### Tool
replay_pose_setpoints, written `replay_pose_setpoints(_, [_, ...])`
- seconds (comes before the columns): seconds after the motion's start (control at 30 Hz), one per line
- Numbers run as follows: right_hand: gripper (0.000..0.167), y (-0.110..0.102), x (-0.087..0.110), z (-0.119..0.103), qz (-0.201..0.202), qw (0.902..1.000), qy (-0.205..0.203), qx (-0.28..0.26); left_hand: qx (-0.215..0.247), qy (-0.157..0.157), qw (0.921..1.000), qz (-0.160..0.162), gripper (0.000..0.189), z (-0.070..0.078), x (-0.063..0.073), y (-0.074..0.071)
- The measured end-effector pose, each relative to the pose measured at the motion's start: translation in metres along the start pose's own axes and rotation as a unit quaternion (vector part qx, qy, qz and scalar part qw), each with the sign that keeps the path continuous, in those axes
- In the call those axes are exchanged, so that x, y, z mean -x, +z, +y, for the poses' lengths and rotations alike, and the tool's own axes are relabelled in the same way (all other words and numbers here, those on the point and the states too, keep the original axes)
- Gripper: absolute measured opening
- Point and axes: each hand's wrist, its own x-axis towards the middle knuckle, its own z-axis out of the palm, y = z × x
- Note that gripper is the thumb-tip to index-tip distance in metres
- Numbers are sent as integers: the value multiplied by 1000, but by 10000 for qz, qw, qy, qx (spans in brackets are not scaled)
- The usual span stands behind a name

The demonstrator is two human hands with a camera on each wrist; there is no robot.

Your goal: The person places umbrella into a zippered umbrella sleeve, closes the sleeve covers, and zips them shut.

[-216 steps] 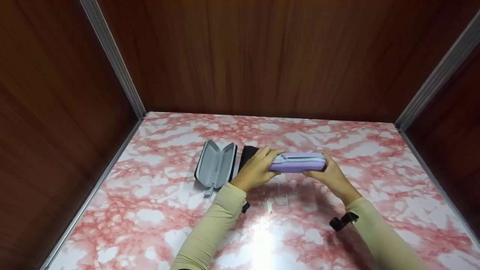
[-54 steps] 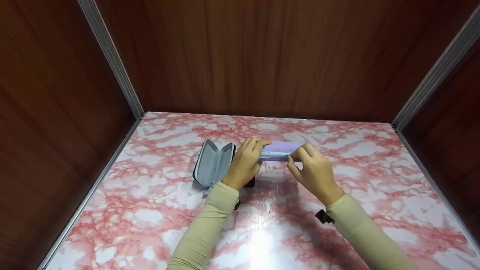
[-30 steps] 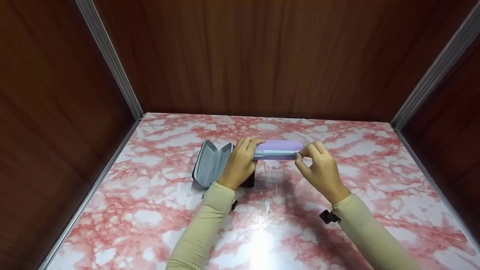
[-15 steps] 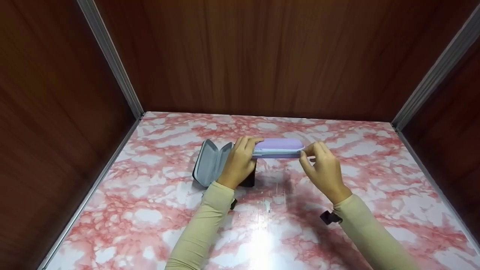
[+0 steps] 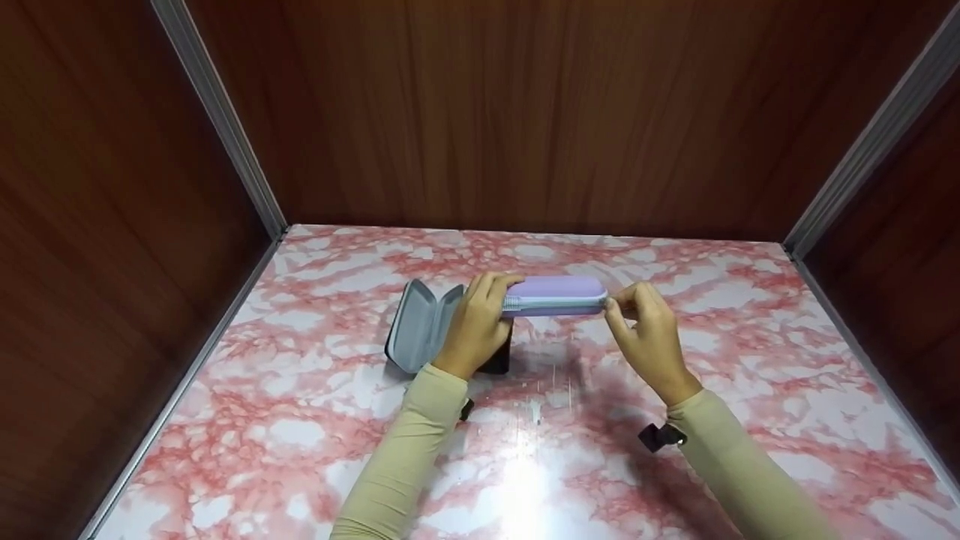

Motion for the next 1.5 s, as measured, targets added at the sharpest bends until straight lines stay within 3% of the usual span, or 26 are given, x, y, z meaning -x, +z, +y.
replay_pose_setpoints(0.27, [9, 3, 1, 1, 196, 9982, 432, -373, -203, -74, 9998, -53, 61, 0, 2, 1])
replay_pose_setpoints(0.47, [12, 4, 1, 0, 278, 9964, 747, -295, -245, -117, 9996, -57, 62, -1, 3, 2])
replay_pose_setpoints(0.77, [6, -3, -9, -35, 326, 9865, 1375, -828, -181, -174, 9997, -15, 61, 1, 2, 1])
replay_pose_setpoints(0.97, [5, -8, -11, -37, 127, 9795, 1643, -1155, -92, -187, 9998, 51, 59, 0, 2, 1])
replay_pose_setpoints(1.2, [6, -15, -9, -30, -474, 9637, 1896, -1821, 163, -289, 9989, 321, 56, -1, 1, 0])
replay_pose_setpoints(1.33, [30, -16, -9, -26, -679, 9610, 1744, -2035, 645, -442, 9961, 416, 55, -1, -1, 0])
replay_pose_setpoints(1.5, [66, -16, -9, -22, -1264, 9618, 1445, -1953, 1493, -618, 9866, 219, 50, -1, -1, 2])
